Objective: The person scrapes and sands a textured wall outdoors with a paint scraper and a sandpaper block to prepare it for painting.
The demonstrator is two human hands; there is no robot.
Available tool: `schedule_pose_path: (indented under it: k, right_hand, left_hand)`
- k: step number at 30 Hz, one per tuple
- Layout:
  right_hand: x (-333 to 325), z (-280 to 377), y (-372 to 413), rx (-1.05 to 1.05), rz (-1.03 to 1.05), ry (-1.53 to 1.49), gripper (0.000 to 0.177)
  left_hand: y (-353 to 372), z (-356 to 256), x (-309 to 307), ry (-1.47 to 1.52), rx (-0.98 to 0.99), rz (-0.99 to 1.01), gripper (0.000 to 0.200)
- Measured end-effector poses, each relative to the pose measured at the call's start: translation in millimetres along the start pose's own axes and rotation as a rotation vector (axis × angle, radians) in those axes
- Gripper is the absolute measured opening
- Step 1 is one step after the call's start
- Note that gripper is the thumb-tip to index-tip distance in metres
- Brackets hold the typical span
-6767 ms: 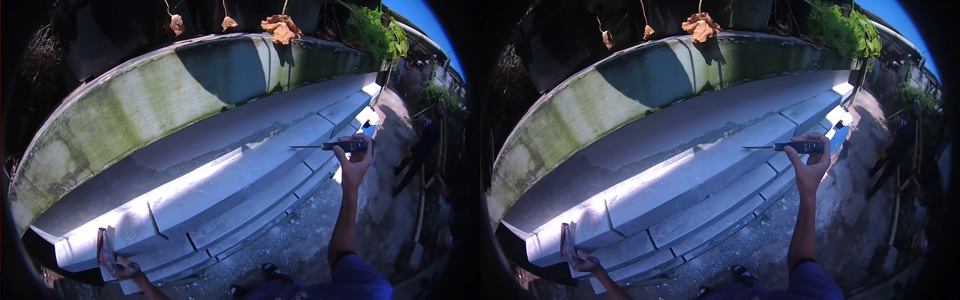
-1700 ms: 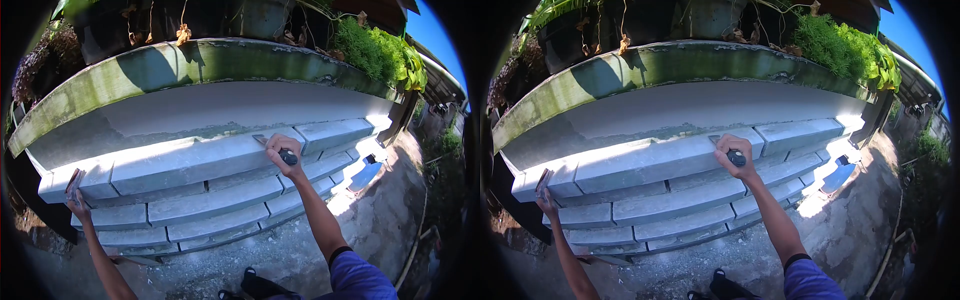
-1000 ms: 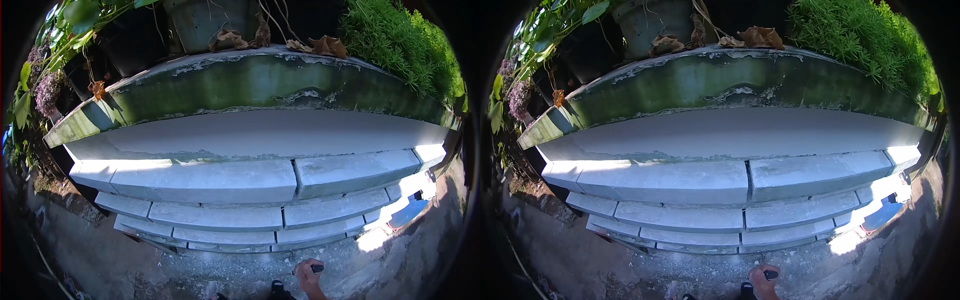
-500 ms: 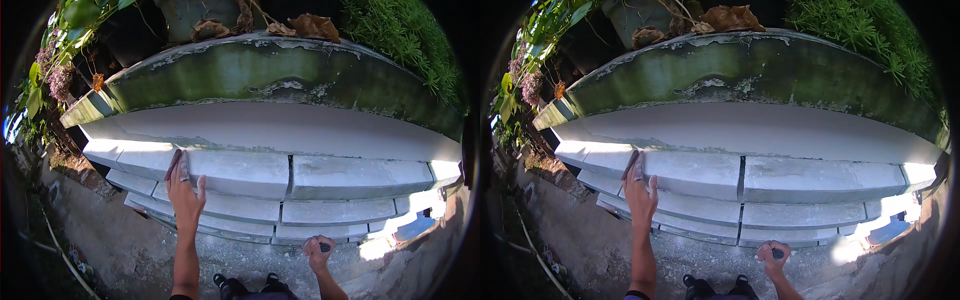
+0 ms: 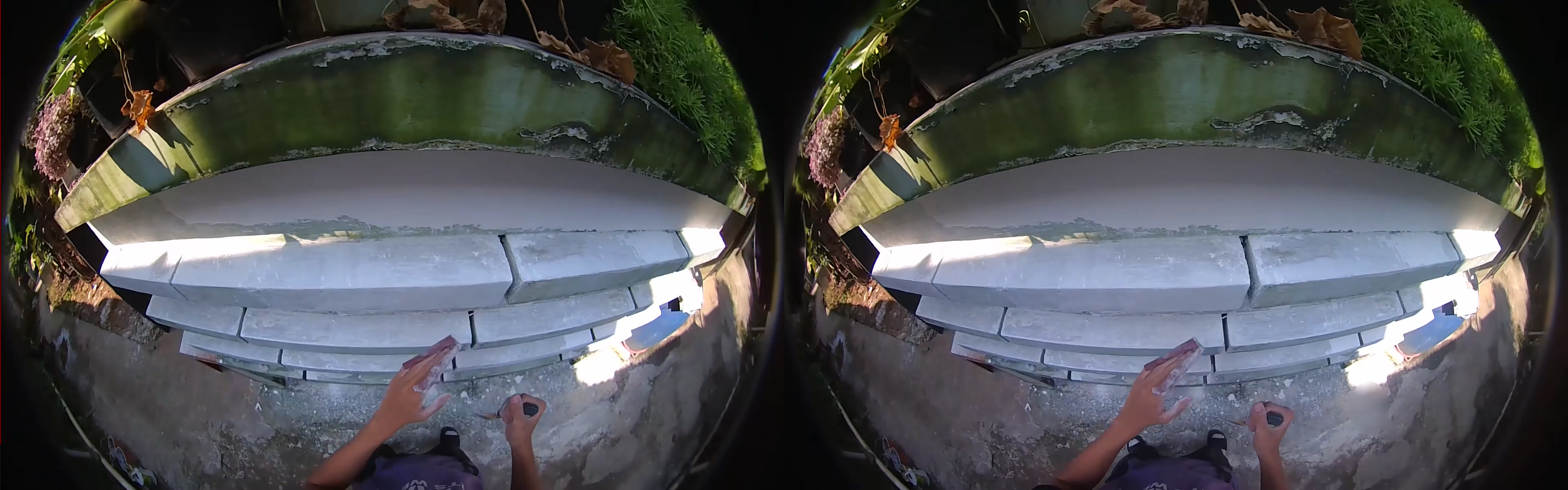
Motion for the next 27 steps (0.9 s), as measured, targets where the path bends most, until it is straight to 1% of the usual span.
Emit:
schedule_pose_path:
  k: [1, 2, 4, 5, 6, 7, 8, 9, 10, 11, 12, 13, 14, 15, 18, 19, 22, 23, 24, 26, 27]
  right_hand:
    - [-1, -3, 6, -0.041, 0.038, 0.037, 0.032]
    - [9, 10, 1, -0.116, 0.141, -0.066, 0.04]
    - [33, 71, -31, -0.26, 0.357, -0.255, 0.061]
    - [48, 109, -47, -0.192, 0.292, -0.288, 0.08]
    - [61, 139, -63, -0.253, 0.278, -0.355, 0.081]
    - [74, 176, -77, -0.325, 0.281, -0.439, 0.079]
    - [85, 210, -90, -0.455, 0.305, -0.498, 0.075]
    - [99, 248, -97, -0.606, 0.381, -0.523, 0.07]
    - [108, 277, -106, -0.765, 0.442, -0.475, 0.065]
    - [126, 305, -110, -0.895, 0.436, -0.423, 0.062]
    - [139, 315, -122, -0.946, 0.485, -0.44, 0.06]
    - [156, 314, -140, -0.93, 0.507, -0.469, 0.06]
    - [180, 302, -161, -0.819, 0.377, -0.358, 0.061]
    - [203, 274, -183, -0.759, 0.271, -0.176, 0.062]
    - [199, 287, -169, -0.776, 0.314, -0.318, 0.063]
    - [194, 299, -159, -0.783, 0.34, -0.349, 0.063]
    - [198, 309, -156, -0.803, 0.426, -0.416, 0.064]
    - [211, 293, -170, -0.761, 0.383, -0.272, 0.065]
    - [218, 288, -170, -0.768, 0.367, -0.197, 0.065]
    - [227, 285, -170, -0.798, 0.34, -0.052, 0.066]
    - [226, 288, -168, -0.811, 0.368, -0.134, 0.067]
  left_hand:
    - [28, 13, -5, -0.01, -0.051, -0.032, 0.077]
    - [52, 27, -12, -0.021, -0.1, -0.059, 0.075]
    - [90, 45, -29, 0.085, -0.209, -0.128, 0.074]
    - [107, 54, -37, 0.136, -0.267, -0.163, 0.074]
    - [121, 59, -45, 0.107, -0.28, -0.139, 0.074]
    - [134, 64, -54, 0.075, -0.293, -0.114, 0.074]
    - [148, 69, -62, 0.041, -0.307, -0.092, 0.074]
    - [165, 79, -68, -0.02, -0.347, -0.071, 0.073]
    - [165, 82, -80, 0.025, -0.309, -0.078, 0.072]
    - [163, 82, -92, 0.076, -0.272, -0.081, 0.072]
    - [161, 80, -101, 0.137, -0.236, -0.083, 0.072]
    - [157, 75, -112, 0.131, -0.224, -0.088, 0.072]
    - [153, 67, -125, 0.126, -0.212, -0.099, 0.072]
    - [151, 61, -134, 0.12, -0.201, -0.114, 0.071]
    - [168, 63, -148, 0.067, -0.254, -0.159, 0.073]
    - [172, 65, -151, 0.172, -0.247, -0.215, 0.072]
    - [189, 71, -148, 0.204, -0.29, -0.207, 0.072]
    - [193, 70, -143, 0.233, -0.304, -0.222, 0.071]
    - [197, 67, -137, 0.26, -0.318, -0.237, 0.071]
    - [213, 77, -126, 0.133, -0.509, -0.153, 0.064]
    - [234, 89, -118, -0.017, -0.689, -0.054, 0.059]
Point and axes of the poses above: each hand's wrist, its own y-axis away from the middle knuckle, its own x-axis out of the palm, z = x × y, the point moved 3 cm from there along -y, towards the middle knuckle, and after that the axes turned 14 degrees about y, right-handed, at the moved point
